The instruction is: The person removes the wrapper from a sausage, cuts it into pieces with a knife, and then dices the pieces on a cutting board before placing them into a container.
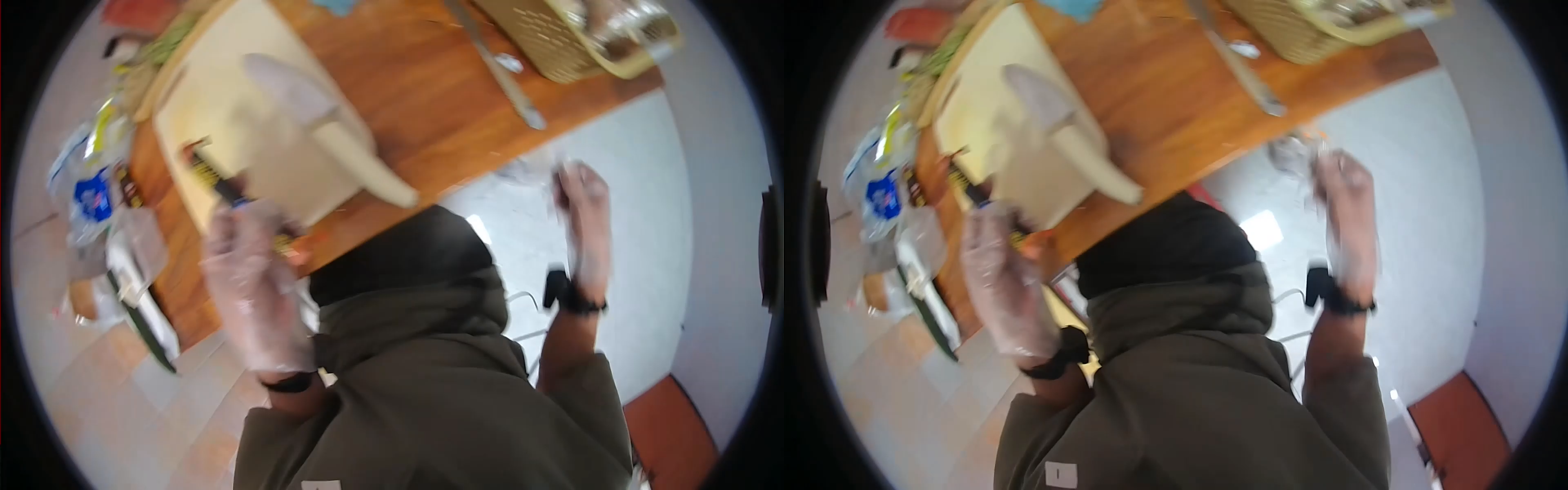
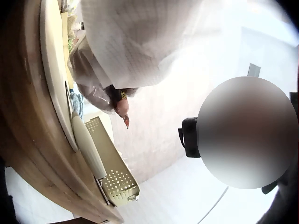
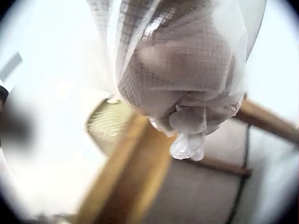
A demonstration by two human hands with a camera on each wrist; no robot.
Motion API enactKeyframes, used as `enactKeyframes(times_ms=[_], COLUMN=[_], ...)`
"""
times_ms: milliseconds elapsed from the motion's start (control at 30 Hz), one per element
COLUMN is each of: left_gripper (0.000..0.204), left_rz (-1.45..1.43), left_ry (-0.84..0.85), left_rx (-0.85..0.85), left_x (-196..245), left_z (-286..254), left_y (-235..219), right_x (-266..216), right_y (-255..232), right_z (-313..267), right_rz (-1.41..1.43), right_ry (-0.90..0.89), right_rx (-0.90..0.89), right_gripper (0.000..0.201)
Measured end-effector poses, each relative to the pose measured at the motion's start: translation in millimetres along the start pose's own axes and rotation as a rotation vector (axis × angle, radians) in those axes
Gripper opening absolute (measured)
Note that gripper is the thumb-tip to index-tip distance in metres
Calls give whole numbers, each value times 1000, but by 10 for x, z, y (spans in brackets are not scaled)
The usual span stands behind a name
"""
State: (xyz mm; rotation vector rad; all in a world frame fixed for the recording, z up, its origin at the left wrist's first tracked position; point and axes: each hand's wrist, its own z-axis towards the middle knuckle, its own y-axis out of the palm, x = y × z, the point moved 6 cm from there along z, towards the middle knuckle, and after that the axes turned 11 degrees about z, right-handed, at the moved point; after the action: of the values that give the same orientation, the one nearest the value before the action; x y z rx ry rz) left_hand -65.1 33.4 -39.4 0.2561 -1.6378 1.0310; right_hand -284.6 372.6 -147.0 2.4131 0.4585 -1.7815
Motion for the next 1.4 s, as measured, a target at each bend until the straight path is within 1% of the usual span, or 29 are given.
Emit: enactKeyframes(times_ms=[33, 67, 100, 167, 200, 267, 300, 367, 400, 433, 467, 500, 533, 567, 600, 667, 700, 767, 833, 867, 900, 933, 967, 1033, 1100, 1167, 1300, 1367, 1400], left_gripper=[40, 50, 49, 48, 48, 44, 44, 41, 52, 52, 46, 39, 44, 44, 47, 51, 53, 55, 56, 56, 57, 59, 59, 61, 63, 65, 69, 69, 68], left_rz=[-512, -553, -614, -687, -692, -690, -698, -740, -770, -769, -770, -772, -777, -781, -787, -795, -766, -741, -862, -864, -939, -1015, -1015, -928, -909, -890, -844, -843, -871], left_ry=[-199, -202, -254, -332, -321, -324, -317, -319, -281, -281, -317, -352, -362, -364, -366, -363, -358, -355, -417, -415, -383, -351, -352, -371, -379, -390, -379, -385, -390], left_rx=[28, -3, -47, -20, -15, 55, 72, 66, -68, -51, -27, -5, -60, -52, -45, -32, -55, -76, -164, -164, -184, -204, -204, -176, -174, -174, -178, -185, -194], left_x=[73, 24, 72, 65, 59, -10, -26, -61, -10, 9, 29, 37, 51, 40, 17, 1, 5, 28, 66, 23, -16, -24, -32, -51, -47, -56, -64, -72, -75], left_z=[-6, -17, -48, -82, -86, -124, -136, -168, -180, -197, -206, -213, -222, -238, -250, -254, -251, -257, -280, -272, -261, -255, -264, -276, -265, -266, -266, -273, -278], left_y=[121, 145, 194, 243, 252, 223, 207, 163, 153, 117, 116, 102, 90, 85, 83, 53, 45, 21, 36, 26, 35, 45, 54, 53, 41, 29, -24, -33, -29], right_x=[-131, -358, -601, -917, -1008, -1047, -1056, -1030, -1069, -1066, -1032, -1016, -992, -973, -956, -899, -893, -865, -867, -860, -844, -847, -857, -826, -834, -829, -828, -814, -813], right_y=[296, 648, 973, 1458, 1594, 1832, 1879, 2033, 2075, 2114, 2144, 2165, 2181, 2188, 2215, 2235, 2243, 2258, 2267, 2276, 2287, 2304, 2315, 2313, 2326, 2336, 2360, 2370, 2368], right_z=[-254, -467, -664, -886, -919, -948, -937, -944, -935, -934, -949, -958, -966, -974, -988, -980, -976, -995, -997, -997, -1012, -1037, -1049, -1028, -1026, -1043, -1047, -1041, -1038], right_rz=[122, 185, 238, 396, 395, 368, 361, 225, 222, 200, 176, 171, 226, 280, 273, 369, 365, 394, 369, 348, 347, 402, 458, 464, 469, 502, 528, 537, 537], right_ry=[67, -78, -230, -169, -180, -53, -61, -70, -71, 46, 162, 161, 169, 179, 177, 253, 248, 310, 326, 343, 342, 296, 250, 241, 233, 281, 287, 367, 371], right_rx=[-91, -244, -380, -430, -436, -525, -542, -674, -694, -720, -741, -751, -759, -765, -771, -664, -669, -734, -728, -721, -721, -740, -758, -768, -779, -744, -747, -700, -701], right_gripper=[27, 23, 20, 17, 17, 19, 19, 23, 23, 22, 21, 21, 22, 23, 23, 26, 26, 26, 26, 26, 26, 27, 27, 27, 26, 28, 28, 27, 27])
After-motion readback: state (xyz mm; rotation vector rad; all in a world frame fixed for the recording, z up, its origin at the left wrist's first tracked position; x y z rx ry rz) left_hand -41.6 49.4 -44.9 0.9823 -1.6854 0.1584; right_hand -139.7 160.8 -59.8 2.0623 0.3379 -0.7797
